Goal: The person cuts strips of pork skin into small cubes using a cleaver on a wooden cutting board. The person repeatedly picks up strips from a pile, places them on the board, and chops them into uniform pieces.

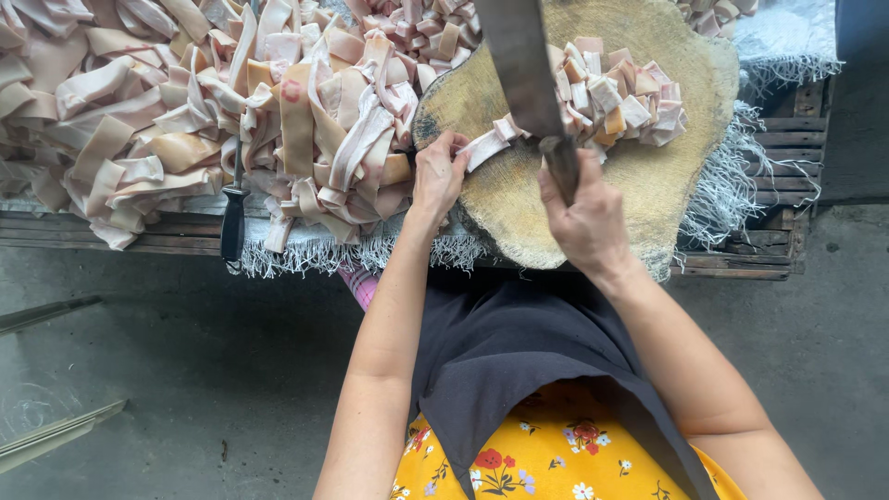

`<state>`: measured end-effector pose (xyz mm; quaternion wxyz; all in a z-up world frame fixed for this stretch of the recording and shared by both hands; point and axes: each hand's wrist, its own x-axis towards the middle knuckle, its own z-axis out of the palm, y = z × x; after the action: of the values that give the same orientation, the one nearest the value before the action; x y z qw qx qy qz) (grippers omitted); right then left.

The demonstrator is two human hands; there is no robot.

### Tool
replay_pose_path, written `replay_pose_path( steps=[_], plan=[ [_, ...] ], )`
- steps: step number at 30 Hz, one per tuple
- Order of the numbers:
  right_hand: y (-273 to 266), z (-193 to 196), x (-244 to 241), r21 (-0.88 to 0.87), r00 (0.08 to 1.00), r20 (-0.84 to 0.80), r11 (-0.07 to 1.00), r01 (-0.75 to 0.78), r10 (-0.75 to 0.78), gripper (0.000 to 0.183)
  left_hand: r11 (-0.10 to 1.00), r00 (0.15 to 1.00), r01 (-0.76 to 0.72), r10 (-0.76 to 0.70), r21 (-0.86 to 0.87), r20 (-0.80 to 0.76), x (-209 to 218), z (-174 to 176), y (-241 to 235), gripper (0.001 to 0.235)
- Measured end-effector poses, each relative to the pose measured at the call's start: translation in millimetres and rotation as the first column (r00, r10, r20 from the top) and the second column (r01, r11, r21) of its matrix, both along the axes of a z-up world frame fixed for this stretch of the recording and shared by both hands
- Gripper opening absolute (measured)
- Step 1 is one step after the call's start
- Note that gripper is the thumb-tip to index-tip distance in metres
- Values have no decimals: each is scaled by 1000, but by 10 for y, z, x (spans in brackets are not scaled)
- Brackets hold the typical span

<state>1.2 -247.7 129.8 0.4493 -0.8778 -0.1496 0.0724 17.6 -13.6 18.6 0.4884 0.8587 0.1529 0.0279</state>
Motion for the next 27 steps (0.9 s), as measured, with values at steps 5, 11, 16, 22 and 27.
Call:
replay_pose_path(
  steps=[5, 11, 16, 22, 27],
  plan=[
    [135, -390, 0, -433, 990, -109, 893, -125, 85, 39, 1000, 995, -11, 9, 21, 101, -48, -65, 14, 14],
    [-67, 25, -1, -225, 994, -109, 973, -53, 29, 39, 1000, 996, 7, -5, -24, 84, -4, -79, -56, 16],
    [-1, 77, -80, -7, 999, -5, 999, -38, 38, 39, 989, 997, -44, 52, -139, 56, -31, -54, 21, 21],
    [189, -520, -99, -431, 982, 93, 896, -110, 165, 39, 983, 984, -32, 0, 182, 176, -55, -171, -51, 18],
    [2, -163, 134, -224, 900, -434, 973, -55, -49, 38, 988, 983, -24, -4, 151, 181, -151, -90, -53, 20]
  ],
)
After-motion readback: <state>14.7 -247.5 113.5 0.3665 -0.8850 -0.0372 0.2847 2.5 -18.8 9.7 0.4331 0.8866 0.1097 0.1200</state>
